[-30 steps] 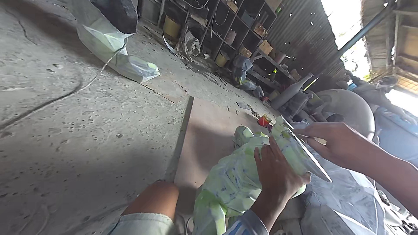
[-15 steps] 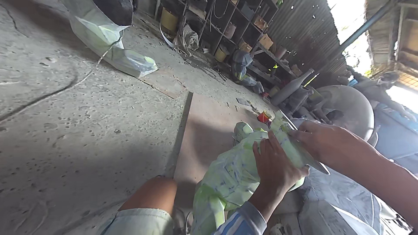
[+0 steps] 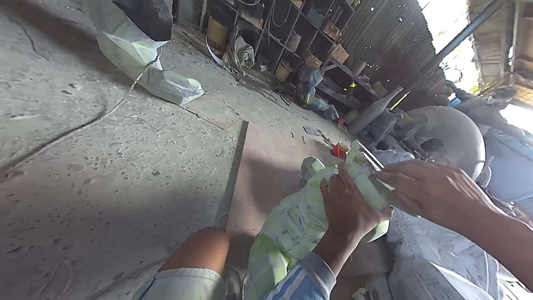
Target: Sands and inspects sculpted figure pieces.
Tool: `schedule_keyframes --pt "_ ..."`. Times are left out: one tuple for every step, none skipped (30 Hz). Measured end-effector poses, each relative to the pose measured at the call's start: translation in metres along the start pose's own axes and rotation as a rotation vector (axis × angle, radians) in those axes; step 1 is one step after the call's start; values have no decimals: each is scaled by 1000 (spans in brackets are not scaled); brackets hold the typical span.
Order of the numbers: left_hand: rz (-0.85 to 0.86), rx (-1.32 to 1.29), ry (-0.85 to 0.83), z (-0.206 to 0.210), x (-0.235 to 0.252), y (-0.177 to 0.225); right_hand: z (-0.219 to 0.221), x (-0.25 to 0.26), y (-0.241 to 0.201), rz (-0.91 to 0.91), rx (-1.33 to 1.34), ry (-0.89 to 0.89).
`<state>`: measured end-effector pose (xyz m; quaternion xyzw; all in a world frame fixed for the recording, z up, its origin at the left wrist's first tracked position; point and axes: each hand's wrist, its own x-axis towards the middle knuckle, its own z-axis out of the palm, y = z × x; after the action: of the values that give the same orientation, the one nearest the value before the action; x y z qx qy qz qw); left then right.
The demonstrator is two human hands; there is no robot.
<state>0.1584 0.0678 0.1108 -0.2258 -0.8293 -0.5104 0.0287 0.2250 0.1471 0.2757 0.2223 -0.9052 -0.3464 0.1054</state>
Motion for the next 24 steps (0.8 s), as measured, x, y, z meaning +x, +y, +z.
schedule_keyframes --pt "3 7 4 0 0 0 0 5 1 8 10 18" --pt "4 10 5 0 0 0 0 11 2 17 10 26" --pt "3 10 0 0 0 0 1 15 1 20 -6 20" --pt "3 15 1 0 1 -1 4 17 0 14 -31 3" --pt "0 22 1 -1 1 -1 7 18 -2 6 -57 -22" --pt "-2 31 -9 -3 2 -2 10 16 -3 -3 -79 -41" --pt "-1 37 -15 -5 3 -3 12 14 -3 -9 -97 -54" --pt "-1 38 -13 -7 5 -4 11 11 -3 -13 -110 -62" --pt "-1 31 -7 -8 6 -5 10 9 -1 -20 -110 -69" --pt "-1 30 6 -8 7 -7 7 6 1 -29 -103 -75" --pt "1 25 14 -10 8 -8 5 3 3 -38 -91 -76" --pt "0 17 15 -12 9 -9 4 1 8 -36 -69 -58" --pt "-2 5 20 -13 10 -11 4 0 12 -12 -28 -18" --pt "-3 -1 27 -13 11 -12 5 -1 15 47 34 28" --pt "0 -3 35 -13 11 -13 7 1 17 131 112 64" --pt "6 -4 43 -13 11 -14 10 4 19 219 191 86" --pt "8 -6 44 -13 10 -15 14 9 20 288 254 106" --pt "10 -8 49 -13 9 -15 17 14 20 333 304 113" --pt "11 -10 54 -14 8 -15 19 21 19 354 341 108" --pt "9 -10 51 -14 7 -15 18 26 16 361 369 94" --pt "6 -8 44 -15 7 -15 17 31 11 360 393 77" --pt "2 -4 35 -16 7 -15 17 36 9 351 401 56" --pt "4 -5 33 -17 7 -15 19 41 9 338 393 28" --pt "8 -10 34 -17 7 -16 20 43 8 319 369 10"
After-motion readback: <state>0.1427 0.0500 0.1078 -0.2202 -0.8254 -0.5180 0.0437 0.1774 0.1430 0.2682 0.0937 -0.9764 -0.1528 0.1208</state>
